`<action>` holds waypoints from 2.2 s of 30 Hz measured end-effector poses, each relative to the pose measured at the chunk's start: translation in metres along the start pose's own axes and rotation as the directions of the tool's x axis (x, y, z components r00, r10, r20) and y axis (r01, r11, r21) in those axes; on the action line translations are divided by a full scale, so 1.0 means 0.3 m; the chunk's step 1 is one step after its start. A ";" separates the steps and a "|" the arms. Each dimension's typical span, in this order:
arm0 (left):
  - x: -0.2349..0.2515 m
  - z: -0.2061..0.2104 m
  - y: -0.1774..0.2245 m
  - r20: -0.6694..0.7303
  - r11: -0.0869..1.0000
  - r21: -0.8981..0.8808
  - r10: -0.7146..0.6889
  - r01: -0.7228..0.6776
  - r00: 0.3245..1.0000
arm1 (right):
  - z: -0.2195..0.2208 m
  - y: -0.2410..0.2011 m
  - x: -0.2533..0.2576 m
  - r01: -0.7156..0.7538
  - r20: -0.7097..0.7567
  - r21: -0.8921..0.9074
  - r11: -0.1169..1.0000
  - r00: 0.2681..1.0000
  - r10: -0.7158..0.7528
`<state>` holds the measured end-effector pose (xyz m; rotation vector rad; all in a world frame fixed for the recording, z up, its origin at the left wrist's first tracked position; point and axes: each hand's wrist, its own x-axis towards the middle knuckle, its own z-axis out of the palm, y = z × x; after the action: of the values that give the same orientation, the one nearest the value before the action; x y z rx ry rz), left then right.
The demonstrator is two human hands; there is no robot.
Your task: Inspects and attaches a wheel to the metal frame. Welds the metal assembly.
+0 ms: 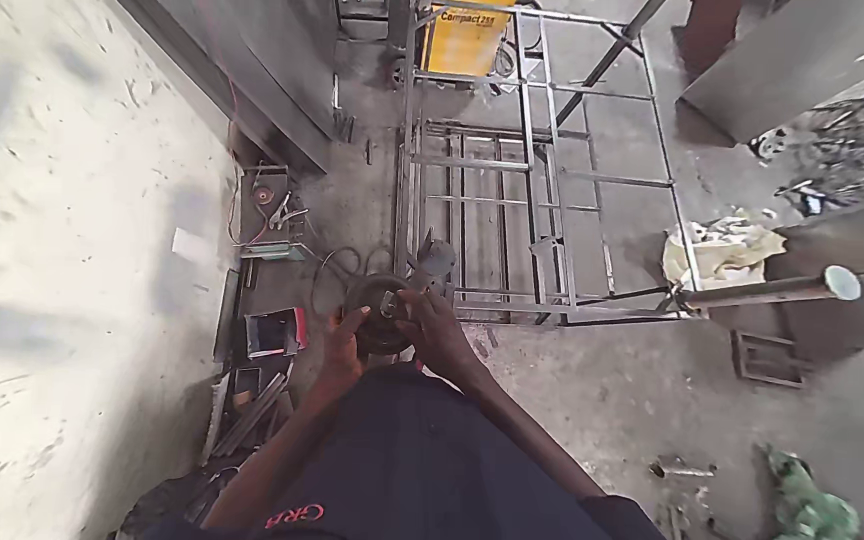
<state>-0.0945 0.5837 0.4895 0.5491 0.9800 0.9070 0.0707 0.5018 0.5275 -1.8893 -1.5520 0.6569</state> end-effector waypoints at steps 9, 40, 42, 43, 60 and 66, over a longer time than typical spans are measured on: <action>-0.039 0.001 -0.005 -0.026 0.994 0.102 0.028 -0.025 0.999 | -0.001 0.019 -0.043 0.020 -0.004 -0.203 0.979 1.000 -0.021; -0.079 0.208 0.045 0.016 0.925 0.379 0.001 -0.007 1.000 | 0.040 0.132 -0.158 -0.046 -0.169 0.041 0.998 0.984 0.053; -0.084 0.255 0.044 0.041 0.920 0.390 0.014 -0.029 0.999 | 0.049 0.160 -0.163 -0.011 -0.183 0.216 0.976 0.982 0.052; -0.087 0.282 0.043 0.057 0.913 0.404 0.030 -0.051 0.998 | 0.050 0.170 -0.159 0.031 -0.205 0.296 0.955 0.978 0.032; 0.076 0.426 0.070 0.617 0.530 0.473 0.371 -0.704 0.694 | -0.107 0.277 0.038 0.098 -0.362 0.822 0.561 0.851 0.381; 0.225 0.349 0.053 0.541 0.515 0.655 0.192 -0.553 0.819 | -0.089 0.309 0.089 0.069 -0.340 0.806 0.588 0.867 0.365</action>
<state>0.0085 0.6490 0.5194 1.7394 0.8449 0.6392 0.1582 0.5117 0.4795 -1.3096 -0.5722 0.7264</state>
